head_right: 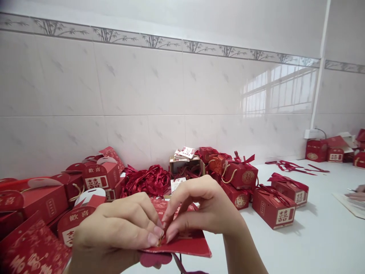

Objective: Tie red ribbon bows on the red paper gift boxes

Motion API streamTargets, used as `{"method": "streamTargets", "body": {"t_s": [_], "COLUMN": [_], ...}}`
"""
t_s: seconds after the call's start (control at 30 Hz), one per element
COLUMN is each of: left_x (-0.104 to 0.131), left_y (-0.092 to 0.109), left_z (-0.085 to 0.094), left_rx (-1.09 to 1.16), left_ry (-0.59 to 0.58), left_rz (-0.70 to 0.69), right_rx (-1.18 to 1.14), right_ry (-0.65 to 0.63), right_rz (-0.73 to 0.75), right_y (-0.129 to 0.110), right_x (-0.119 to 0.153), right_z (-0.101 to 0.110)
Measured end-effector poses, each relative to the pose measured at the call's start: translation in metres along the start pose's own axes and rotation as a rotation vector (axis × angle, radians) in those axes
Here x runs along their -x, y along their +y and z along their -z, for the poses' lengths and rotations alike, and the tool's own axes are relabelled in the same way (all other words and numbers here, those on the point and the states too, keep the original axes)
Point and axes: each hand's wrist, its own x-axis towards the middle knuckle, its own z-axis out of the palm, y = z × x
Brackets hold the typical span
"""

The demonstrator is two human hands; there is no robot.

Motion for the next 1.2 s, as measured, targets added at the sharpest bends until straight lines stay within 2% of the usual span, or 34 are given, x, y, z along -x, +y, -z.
{"method": "streamTargets", "body": {"t_s": [0.13, 0.5, 0.87, 0.93, 1.0, 1.1, 1.2], "left_x": [-0.001, 0.003, 0.002, 0.001, 0.002, 0.006, 0.011], "left_y": [0.001, 0.0, 0.0, -0.002, -0.005, -0.011, -0.015], "left_z": [-0.003, -0.003, -0.003, 0.0, 0.003, 0.008, 0.011], "left_rx": [0.053, 0.189, 0.154, 0.098, 0.027, -0.045, -0.072], "left_ry": [-0.007, -0.002, -0.065, -0.047, 0.007, 0.112, 0.216], "left_rz": [0.024, 0.091, 0.114, 0.083, 0.035, -0.018, -0.034], "right_rx": [0.143, 0.226, 0.202, 0.181, 0.165, 0.217, 0.38], "right_ry": [0.009, -0.036, -0.08, -0.034, 0.082, 0.226, 0.145], "right_rz": [0.075, 0.104, 0.005, -0.037, -0.055, -0.006, -0.036], "right_y": [-0.003, -0.014, -0.014, -0.013, -0.013, -0.015, -0.019], "right_x": [-0.004, -0.001, -0.001, 0.0, 0.003, 0.008, 0.011], "right_z": [-0.001, -0.006, -0.003, 0.0, 0.006, 0.016, 0.021]}}
